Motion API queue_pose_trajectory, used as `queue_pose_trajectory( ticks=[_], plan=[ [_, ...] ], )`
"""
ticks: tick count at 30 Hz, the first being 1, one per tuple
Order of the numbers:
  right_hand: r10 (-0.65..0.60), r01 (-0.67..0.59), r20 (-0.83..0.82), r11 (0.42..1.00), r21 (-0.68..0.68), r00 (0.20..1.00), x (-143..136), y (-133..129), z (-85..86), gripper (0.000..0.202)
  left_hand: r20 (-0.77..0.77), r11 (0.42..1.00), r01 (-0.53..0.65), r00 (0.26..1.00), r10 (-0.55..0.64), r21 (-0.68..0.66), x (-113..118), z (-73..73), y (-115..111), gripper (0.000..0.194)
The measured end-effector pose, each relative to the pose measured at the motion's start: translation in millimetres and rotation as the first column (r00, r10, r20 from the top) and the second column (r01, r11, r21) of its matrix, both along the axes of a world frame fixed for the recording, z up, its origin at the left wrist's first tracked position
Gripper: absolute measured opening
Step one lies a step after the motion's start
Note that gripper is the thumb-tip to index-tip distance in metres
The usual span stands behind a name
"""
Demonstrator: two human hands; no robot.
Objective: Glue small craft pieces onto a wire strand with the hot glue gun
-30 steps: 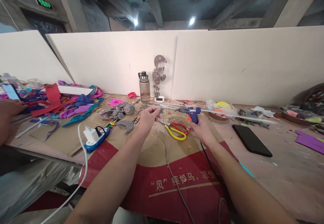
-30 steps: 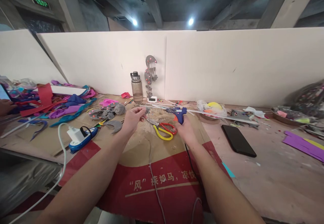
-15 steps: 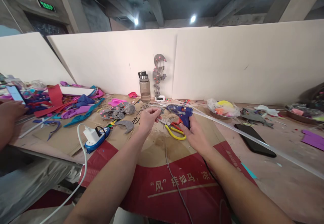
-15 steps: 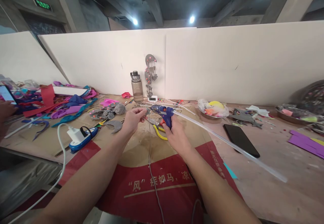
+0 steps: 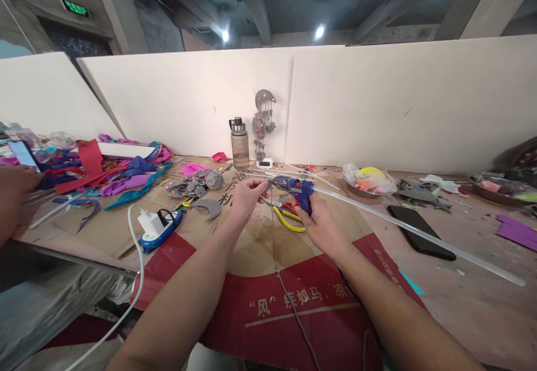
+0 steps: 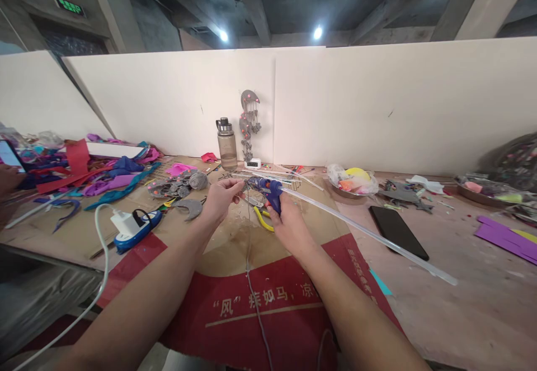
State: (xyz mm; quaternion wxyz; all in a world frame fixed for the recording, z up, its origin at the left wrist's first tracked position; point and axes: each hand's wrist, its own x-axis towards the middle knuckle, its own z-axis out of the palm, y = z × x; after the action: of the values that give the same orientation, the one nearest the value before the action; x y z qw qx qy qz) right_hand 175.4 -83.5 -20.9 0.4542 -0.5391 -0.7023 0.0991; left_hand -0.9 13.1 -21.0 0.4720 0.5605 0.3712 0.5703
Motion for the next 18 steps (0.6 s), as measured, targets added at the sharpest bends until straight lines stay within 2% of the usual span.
queue_pose_trajectory(
  ticks=[10, 18],
  plan=[
    [-0.042, 0.044, 0.085, 0.999, -0.019, 0.996, -0.8, -1.6, -0.4, 0.033, -0.033, 0.999, -0.024, 0.999, 0.025, 0.031, 0.2, -0.5, 1.7, 0.021],
    [-0.047, 0.049, 0.062, 0.999, -0.024, 0.997, -2.7, -2.9, 2.1, 0.033, -0.045, 0.999, -0.02, 0.999, 0.022, 0.038, 0.1, -0.5, 0.1, 0.021]
  ],
)
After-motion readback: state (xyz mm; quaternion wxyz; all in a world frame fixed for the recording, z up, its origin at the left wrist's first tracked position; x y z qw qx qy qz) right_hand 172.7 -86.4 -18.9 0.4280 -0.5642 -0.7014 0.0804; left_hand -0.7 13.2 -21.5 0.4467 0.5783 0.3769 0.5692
